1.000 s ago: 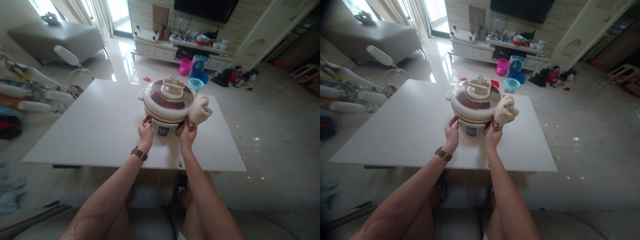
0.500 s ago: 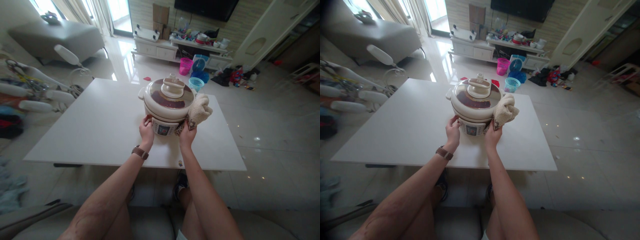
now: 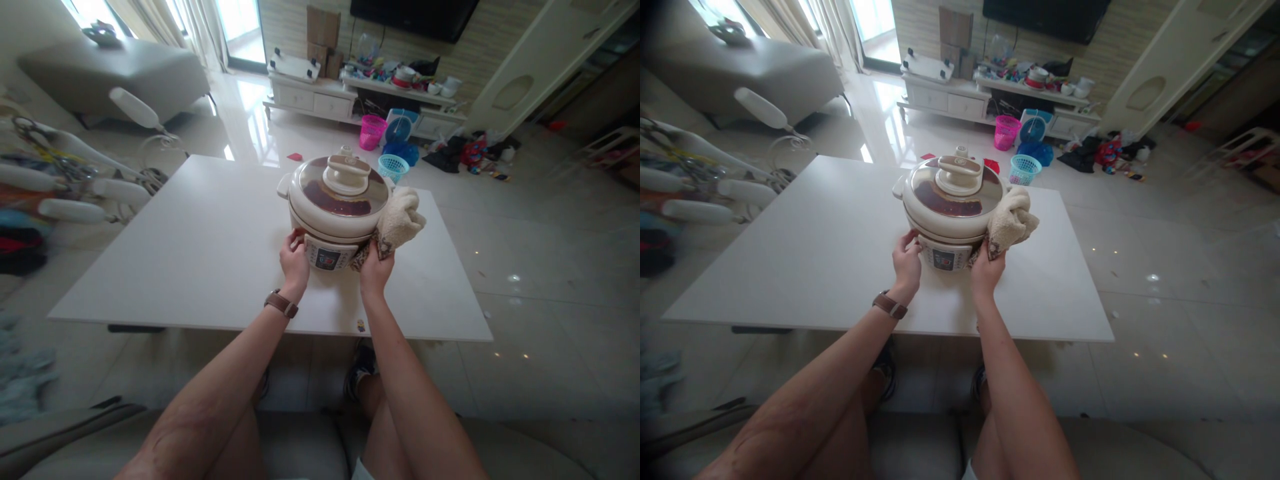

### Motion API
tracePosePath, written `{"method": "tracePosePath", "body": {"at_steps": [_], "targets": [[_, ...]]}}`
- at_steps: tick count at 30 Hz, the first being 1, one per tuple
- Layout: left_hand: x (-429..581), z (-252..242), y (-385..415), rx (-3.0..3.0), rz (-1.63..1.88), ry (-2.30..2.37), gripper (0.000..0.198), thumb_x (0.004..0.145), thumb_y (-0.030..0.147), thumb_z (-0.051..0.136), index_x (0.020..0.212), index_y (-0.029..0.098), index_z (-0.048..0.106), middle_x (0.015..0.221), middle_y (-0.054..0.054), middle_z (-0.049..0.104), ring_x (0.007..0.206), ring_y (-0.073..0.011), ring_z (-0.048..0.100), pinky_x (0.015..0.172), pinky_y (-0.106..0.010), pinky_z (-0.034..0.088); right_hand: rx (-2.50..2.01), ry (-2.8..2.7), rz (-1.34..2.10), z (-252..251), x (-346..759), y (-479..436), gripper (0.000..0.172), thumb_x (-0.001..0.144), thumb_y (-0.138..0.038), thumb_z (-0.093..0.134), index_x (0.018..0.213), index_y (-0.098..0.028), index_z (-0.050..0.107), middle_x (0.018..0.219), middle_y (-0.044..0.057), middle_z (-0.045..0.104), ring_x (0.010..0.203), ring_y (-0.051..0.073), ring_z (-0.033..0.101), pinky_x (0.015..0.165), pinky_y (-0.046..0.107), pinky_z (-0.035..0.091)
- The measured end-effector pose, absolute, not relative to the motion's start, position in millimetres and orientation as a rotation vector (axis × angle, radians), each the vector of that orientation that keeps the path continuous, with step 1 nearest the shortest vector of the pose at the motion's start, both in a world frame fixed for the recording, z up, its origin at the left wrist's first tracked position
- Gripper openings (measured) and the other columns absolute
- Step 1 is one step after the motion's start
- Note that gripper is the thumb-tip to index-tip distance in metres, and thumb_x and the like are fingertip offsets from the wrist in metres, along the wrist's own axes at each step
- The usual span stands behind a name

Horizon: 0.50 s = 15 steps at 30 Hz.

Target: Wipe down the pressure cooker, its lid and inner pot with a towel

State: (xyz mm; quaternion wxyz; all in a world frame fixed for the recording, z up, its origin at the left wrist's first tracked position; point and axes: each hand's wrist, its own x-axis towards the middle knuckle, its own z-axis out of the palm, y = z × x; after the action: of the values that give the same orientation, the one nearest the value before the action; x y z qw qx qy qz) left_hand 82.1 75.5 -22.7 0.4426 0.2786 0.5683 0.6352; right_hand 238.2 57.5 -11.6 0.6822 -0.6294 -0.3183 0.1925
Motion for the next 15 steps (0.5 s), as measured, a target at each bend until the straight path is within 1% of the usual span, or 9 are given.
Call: {"method": "tracePosePath", "body": {"at_steps": [3,8,12,15], "targets": [[83,-24,75,0.694,1.580,1.384,0.042,0.088,0.010,0.063,0.128,0.017,0.074,0.135,-0.013,0.077,0.131,-0.0255,0.070,0.115,-0.036,0.053,-1.431,-0.731,0.420,-11,238,54,0.046,0.086,-0.050,0.065,0.117,-0.017,0.070,0.125,0.014,0.076,0.121,0.028,0.068,0.113,0.045,0.049],[84,-21,73,0.726,1.575,1.359,0.046,0.086,0.009,0.063,0.131,0.015,0.073,0.134,-0.015,0.077,0.133,-0.0268,0.069,0.117,-0.037,0.052,-1.482,-0.757,0.466,-15,218,32,0.046,0.089,-0.054,0.063,0.110,-0.015,0.073,0.114,0.017,0.079,0.118,0.030,0.070,0.107,0.044,0.053],[81,-20,73,0.748,1.562,1.397,0.041,0.086,0.010,0.063,0.125,0.016,0.074,0.135,-0.014,0.077,0.138,-0.0270,0.066,0.116,-0.036,0.052,-1.481,-0.707,0.509,-23,205,22,0.048,0.088,-0.056,0.063,0.111,-0.014,0.072,0.116,0.018,0.078,0.120,0.030,0.069,0.107,0.043,0.053],[78,-20,75,0.750,1.558,1.424,0.038,0.084,0.011,0.060,0.118,0.018,0.076,0.132,-0.013,0.078,0.139,-0.0276,0.065,0.116,-0.038,0.052,-1.463,-0.657,0.501,-32,215,34,0.049,0.085,-0.053,0.063,0.114,-0.014,0.071,0.119,0.017,0.078,0.117,0.029,0.070,0.108,0.044,0.053]]}}
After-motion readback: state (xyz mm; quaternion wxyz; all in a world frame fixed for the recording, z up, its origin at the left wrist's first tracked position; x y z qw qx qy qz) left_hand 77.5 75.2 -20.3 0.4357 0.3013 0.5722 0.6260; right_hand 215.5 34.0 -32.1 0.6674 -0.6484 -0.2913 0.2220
